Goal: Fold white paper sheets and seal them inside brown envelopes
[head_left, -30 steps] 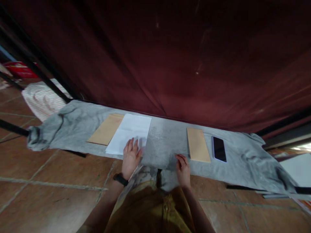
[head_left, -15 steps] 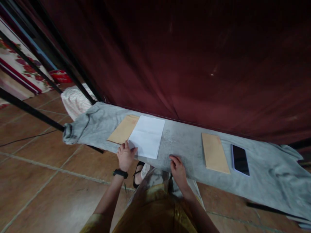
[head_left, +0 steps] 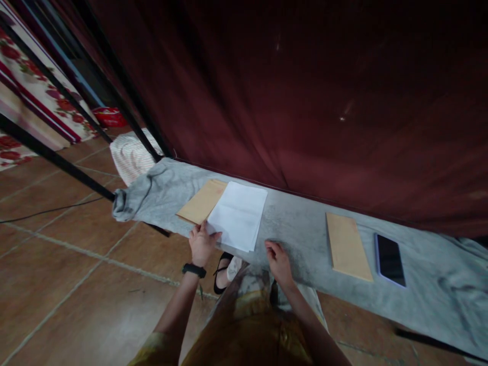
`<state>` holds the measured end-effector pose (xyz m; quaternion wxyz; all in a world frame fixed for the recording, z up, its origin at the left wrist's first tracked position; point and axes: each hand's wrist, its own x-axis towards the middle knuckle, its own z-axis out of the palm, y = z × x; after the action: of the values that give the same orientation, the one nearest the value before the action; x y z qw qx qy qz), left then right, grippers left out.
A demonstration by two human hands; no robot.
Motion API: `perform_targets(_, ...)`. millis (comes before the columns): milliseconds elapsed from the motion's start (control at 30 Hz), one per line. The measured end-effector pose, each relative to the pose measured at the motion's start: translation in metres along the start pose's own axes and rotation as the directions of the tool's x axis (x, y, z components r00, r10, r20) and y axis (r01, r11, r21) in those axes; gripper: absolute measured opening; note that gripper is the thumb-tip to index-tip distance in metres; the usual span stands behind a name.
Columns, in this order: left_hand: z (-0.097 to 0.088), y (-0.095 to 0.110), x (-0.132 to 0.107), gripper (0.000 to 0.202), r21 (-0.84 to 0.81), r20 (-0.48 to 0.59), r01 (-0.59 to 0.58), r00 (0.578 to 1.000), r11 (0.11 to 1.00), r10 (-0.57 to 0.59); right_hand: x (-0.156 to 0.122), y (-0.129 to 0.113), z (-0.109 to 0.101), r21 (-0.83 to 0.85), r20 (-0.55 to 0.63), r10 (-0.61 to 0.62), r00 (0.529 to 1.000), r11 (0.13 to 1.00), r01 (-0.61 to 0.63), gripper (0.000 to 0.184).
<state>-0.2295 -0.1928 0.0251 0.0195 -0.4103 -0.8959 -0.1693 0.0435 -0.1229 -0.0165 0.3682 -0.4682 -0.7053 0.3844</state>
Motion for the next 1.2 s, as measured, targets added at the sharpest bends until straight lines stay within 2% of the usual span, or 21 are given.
perform_targets(167, 0.002, -0.004, 0.002, 0.061, -0.091, -0.018, 0.036, 0.999, 0.995, -0.038, 0.008, -0.014, 0.023, 0.042, 0.048, 0.028, 0.998, 0.999, -0.030, 0.030)
perform_targets(267, 0.003, -0.006, 0.004, 0.052, -0.248, -0.026, 0.076, 0.996, 0.966, -0.085, 0.012, -0.017, 0.030, 0.007, 0.028, 0.067, 0.997, 0.998, -0.068, 0.029)
perform_targets(400, 0.003, -0.007, 0.007, 0.044, -0.496, 0.012, 0.112, 0.993, 0.861, -0.122, 0.015, -0.015, 0.033, -0.020, 0.022, 0.109, 0.994, 0.994, -0.109, 0.028)
perform_targets(567, -0.009, 0.000, 0.005, 0.032, -0.703, 0.120, 0.207, 0.978, 0.681, -0.173, 0.016, -0.014, 0.031, 0.015, 0.015, 0.127, 0.992, 0.992, -0.127, 0.028)
perform_targets(733, -0.031, 0.021, -0.004, 0.034, -0.811, 0.194, 0.276, 0.959, 0.517, -0.207, 0.018, -0.017, 0.022, 0.126, 0.052, 0.219, 0.974, 0.966, -0.224, 0.035)
perform_targets(833, -0.042, 0.032, -0.010, 0.037, -0.850, 0.193, 0.273, 0.957, 0.451, -0.215, 0.018, -0.018, 0.017, 0.228, 0.087, 0.305, 0.948, 0.921, -0.317, 0.044)
perform_targets(933, -0.046, 0.041, -0.016, 0.043, -0.890, 0.223, 0.283, 0.954, 0.357, -0.201, 0.017, -0.019, 0.012, 0.341, 0.061, 0.379, 0.923, 0.862, -0.376, 0.052)
perform_targets(1067, -0.040, 0.058, -0.030, 0.049, -0.907, 0.325, 0.352, 0.935, 0.233, -0.145, 0.013, -0.014, -0.007, 0.484, -0.014, 0.381, 0.924, 0.811, -0.327, 0.054)
perform_targets(1200, -0.023, 0.085, -0.049, 0.051, -0.892, 0.404, 0.410, 0.912, 0.192, -0.070, 0.007, 0.000, -0.041, 0.466, -0.129, 0.346, 0.929, 0.848, -0.251, 0.047)
